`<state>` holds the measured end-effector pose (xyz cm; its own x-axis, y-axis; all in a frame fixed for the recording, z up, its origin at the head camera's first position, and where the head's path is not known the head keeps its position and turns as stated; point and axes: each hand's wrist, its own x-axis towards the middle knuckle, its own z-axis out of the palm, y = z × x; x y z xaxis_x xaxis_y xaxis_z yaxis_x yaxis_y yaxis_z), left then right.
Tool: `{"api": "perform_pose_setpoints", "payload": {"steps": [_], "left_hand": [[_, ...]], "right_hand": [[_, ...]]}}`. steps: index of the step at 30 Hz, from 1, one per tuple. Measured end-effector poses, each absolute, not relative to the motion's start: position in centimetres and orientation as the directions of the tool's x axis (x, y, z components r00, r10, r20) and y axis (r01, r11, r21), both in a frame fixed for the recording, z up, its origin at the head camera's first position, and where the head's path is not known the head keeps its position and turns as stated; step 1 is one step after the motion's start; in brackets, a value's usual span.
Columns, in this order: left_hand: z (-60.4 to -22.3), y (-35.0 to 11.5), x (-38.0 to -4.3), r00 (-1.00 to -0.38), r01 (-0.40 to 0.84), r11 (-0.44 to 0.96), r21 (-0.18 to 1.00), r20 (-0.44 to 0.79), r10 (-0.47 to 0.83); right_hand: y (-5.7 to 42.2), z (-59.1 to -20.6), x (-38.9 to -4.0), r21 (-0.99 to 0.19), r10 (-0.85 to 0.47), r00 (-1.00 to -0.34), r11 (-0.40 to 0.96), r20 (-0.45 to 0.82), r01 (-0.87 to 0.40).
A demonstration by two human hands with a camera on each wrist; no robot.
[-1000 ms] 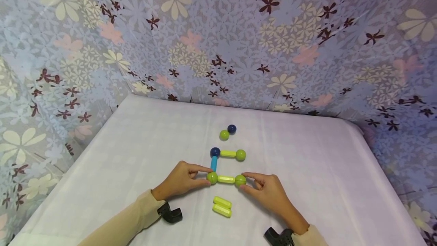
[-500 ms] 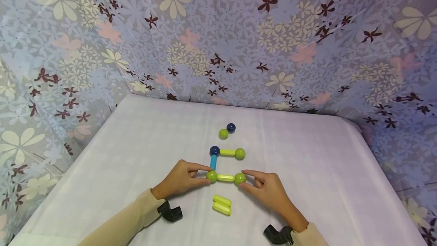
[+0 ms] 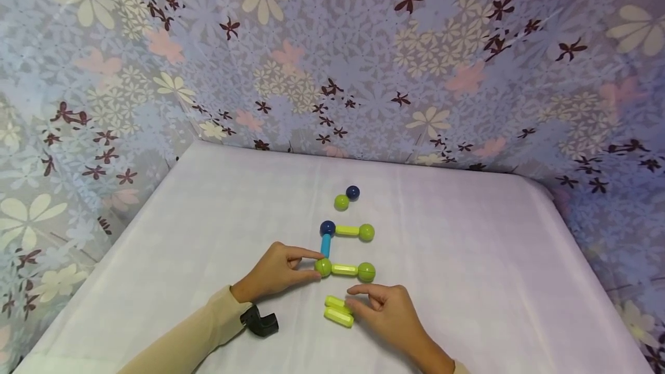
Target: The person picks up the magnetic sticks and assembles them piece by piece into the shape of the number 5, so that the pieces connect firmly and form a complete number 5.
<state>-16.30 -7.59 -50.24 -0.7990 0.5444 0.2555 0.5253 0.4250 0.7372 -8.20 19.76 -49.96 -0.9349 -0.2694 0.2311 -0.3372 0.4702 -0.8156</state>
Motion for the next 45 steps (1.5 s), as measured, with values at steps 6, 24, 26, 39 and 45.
{"api": "perform_pose_setpoints", "payload": {"steps": [6,24,26,39,45], "left_hand": [[-50.3,-7.5,-16.4,-0.793,0.533,0.428,0.730,0.256,0.552],[-50.4,-7.6,-16.3,-0.801,0.521,0.437,0.733,0.243,0.547],[-50.4,-7.6,-16.3,-0.804,0.518,0.438,0.735,0.242,0.544],[-50.4,-7.4,-16.3,-0.800,0.528,0.438,0.728,0.253,0.544],[-50.3,-7.5,-16.2,-0.804,0.514,0.436,0.739,0.238,0.544]], "right_hand": [[20.0,-49.7,-7.8,-0.776,-0.280,-0.944,0.552,0.173,-0.306],[19.6,-50.4,-7.3,-0.699,-0.259,-0.934,0.619,0.248,-0.357],[19.5,-50.3,-7.1,-0.714,-0.203,-0.950,0.627,0.238,-0.313],[20.5,-50.2,-5.2,-0.666,-0.009,-0.941,0.704,0.338,-0.246],[21.0,-50.4,-4.5,-0.653,0.072,-0.937,0.735,0.343,-0.182]]}}
